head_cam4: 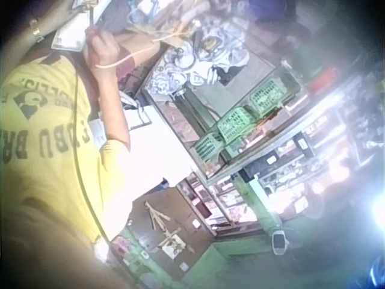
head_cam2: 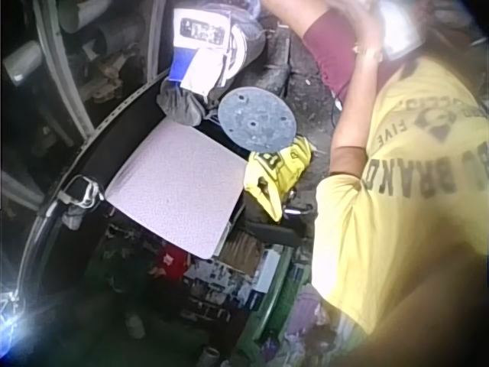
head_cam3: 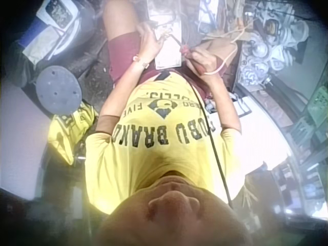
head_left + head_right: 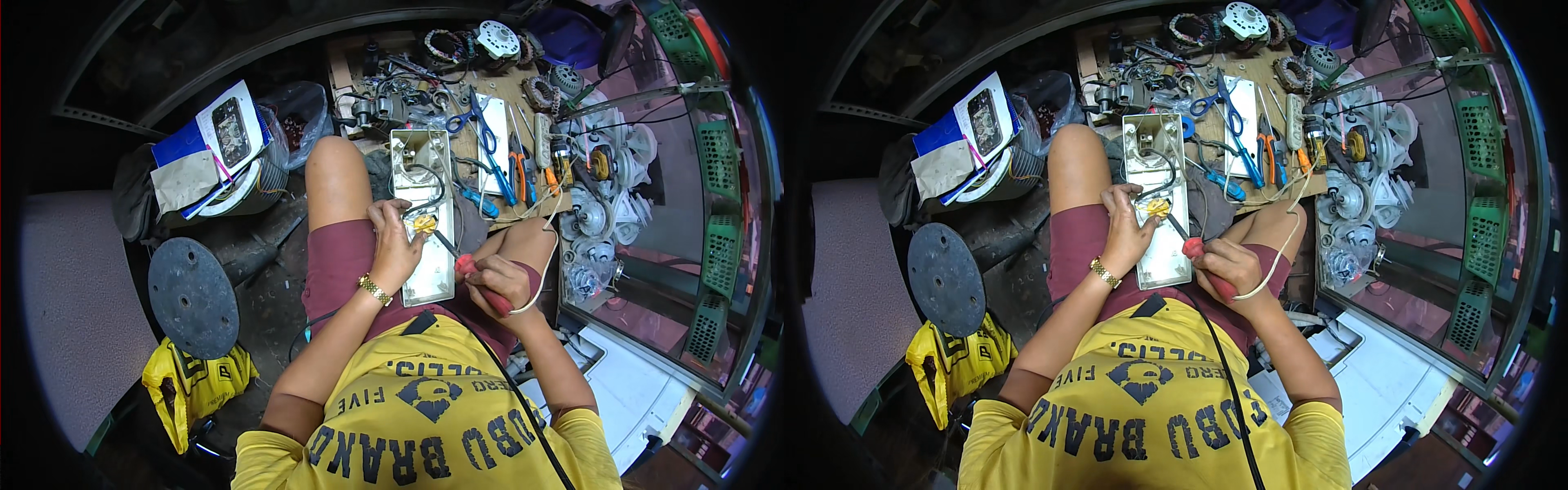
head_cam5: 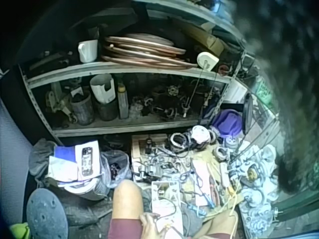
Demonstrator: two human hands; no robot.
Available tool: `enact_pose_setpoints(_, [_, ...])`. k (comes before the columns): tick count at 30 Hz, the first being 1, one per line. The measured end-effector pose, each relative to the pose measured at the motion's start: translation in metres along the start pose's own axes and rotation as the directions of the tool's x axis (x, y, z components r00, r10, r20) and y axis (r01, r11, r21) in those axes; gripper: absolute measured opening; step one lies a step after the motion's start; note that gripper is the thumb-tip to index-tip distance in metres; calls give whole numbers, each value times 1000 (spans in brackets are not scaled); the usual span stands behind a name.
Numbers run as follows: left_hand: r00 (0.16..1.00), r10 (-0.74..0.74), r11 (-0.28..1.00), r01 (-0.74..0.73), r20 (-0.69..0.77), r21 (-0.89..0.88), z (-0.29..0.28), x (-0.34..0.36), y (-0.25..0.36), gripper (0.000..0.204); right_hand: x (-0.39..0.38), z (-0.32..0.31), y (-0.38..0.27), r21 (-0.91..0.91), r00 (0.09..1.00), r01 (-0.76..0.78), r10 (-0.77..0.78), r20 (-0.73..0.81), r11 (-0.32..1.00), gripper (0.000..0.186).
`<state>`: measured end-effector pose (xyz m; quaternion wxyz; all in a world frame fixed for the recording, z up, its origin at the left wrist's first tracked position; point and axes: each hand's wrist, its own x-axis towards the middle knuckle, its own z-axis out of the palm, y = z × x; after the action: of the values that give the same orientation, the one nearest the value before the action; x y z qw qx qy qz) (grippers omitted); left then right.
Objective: The person repairs an electronic component within a plastic housing using a soldering iron and a screwdriver. They manipulate wires with their hands and apply solder to connection points.
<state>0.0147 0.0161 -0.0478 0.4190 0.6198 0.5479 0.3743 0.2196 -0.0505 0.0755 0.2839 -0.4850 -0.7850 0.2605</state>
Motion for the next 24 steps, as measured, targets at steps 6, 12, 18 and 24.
enact_pose_setpoints(6, [1000, 14, 1000, -14, 2, 10, -3, -1, 1, 64, 8, -6, -9, -153, 989, 43, -21, 146, 987, 25])
enact_pose_setpoints(12, [989, 92, 996, -90, 114, -20, -28, 1, -7, 55, -10, 6, 10, -82, 998, 63, -63, 7, 995, 24])
enact_pose_setpoints(18, [984, 126, 989, -134, 128, 58, -59, -2, 23, 52, -45, 5, 29, 514, 753, -83, 391, -529, 854, 27])
enact_pose_setpoints(24, [875, 387, 788, -478, 291, 388, -52, 7, 26, 16, -30, 32, 53, 575, 682, -39, 442, -583, 817, 22])
